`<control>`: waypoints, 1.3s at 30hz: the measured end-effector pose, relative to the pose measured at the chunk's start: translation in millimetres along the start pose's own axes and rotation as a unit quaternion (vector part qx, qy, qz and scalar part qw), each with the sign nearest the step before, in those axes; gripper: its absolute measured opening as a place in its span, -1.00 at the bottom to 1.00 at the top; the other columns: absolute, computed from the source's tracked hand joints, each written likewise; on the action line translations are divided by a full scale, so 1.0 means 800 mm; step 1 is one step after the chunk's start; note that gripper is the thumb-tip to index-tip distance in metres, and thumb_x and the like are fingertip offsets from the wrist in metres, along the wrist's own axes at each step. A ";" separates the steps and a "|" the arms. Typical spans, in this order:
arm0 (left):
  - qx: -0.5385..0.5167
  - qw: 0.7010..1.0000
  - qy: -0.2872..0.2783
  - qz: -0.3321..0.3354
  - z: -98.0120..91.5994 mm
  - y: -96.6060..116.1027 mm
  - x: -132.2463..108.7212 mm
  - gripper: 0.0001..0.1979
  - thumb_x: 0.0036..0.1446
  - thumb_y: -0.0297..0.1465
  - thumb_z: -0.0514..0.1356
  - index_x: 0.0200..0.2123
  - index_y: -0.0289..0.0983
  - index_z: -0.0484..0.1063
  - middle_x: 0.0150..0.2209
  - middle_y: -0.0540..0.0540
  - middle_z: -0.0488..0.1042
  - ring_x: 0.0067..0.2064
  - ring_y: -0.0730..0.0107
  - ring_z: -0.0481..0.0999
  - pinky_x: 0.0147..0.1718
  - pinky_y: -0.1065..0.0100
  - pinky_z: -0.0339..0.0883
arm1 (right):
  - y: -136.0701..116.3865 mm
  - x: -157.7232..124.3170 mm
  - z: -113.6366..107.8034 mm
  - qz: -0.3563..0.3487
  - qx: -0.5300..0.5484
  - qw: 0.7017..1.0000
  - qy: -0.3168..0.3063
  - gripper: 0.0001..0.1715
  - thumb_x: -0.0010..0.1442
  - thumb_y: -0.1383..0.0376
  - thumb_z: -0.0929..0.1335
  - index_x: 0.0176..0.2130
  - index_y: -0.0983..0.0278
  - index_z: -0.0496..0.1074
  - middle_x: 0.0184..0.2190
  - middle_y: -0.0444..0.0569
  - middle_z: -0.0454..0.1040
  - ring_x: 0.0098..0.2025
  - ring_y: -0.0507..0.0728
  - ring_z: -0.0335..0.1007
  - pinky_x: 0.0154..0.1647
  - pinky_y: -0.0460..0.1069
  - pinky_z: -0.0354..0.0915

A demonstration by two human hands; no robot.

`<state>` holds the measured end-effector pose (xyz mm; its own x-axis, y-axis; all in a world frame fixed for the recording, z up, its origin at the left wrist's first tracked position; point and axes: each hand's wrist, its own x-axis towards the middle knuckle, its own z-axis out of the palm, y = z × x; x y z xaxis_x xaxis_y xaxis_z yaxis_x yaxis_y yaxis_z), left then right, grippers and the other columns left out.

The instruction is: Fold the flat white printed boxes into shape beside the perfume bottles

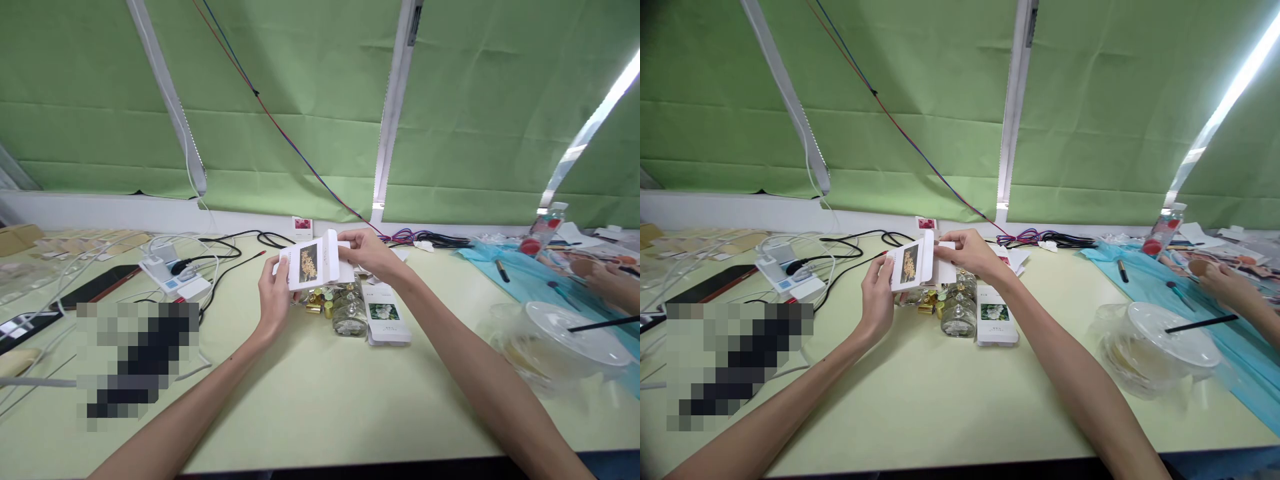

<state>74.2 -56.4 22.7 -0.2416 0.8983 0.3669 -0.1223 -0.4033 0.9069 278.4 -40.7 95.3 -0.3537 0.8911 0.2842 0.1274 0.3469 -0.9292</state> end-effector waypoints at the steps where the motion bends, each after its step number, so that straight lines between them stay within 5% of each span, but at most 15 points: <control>1: -0.001 1.000 -0.003 -0.002 0.000 -0.001 0.000 -0.64 0.24 -0.01 0.24 -0.21 -0.19 0.39 -0.55 0.10 0.28 -0.66 0.51 0.22 -0.77 0.46 0.10 | 0.000 0.000 0.001 0.000 0.001 1.000 -0.002 -0.57 0.05 0.03 0.56 -0.22 0.30 0.59 -0.58 -0.18 0.37 -0.55 -0.03 0.12 -0.52 -0.08 -0.03; 39: -0.019 0.999 -0.038 -0.023 0.001 -0.003 -0.004 -0.57 0.22 0.05 0.23 -0.38 -0.18 0.28 -0.55 0.10 0.21 -0.65 0.50 0.19 -0.77 0.42 0.08 | -0.020 -0.011 0.012 -0.043 -0.043 0.995 -0.081 -0.56 0.20 -0.04 0.47 -0.37 0.30 0.50 -0.57 -0.23 0.22 -0.52 -0.04 0.00 -0.50 -0.06 -0.09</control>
<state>75.9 -58.0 19.8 -0.1610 0.9260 0.3415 -0.1690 -0.3668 0.9148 270.5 -57.3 105.5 -0.5109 0.8007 0.3128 0.1669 0.4493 -0.8777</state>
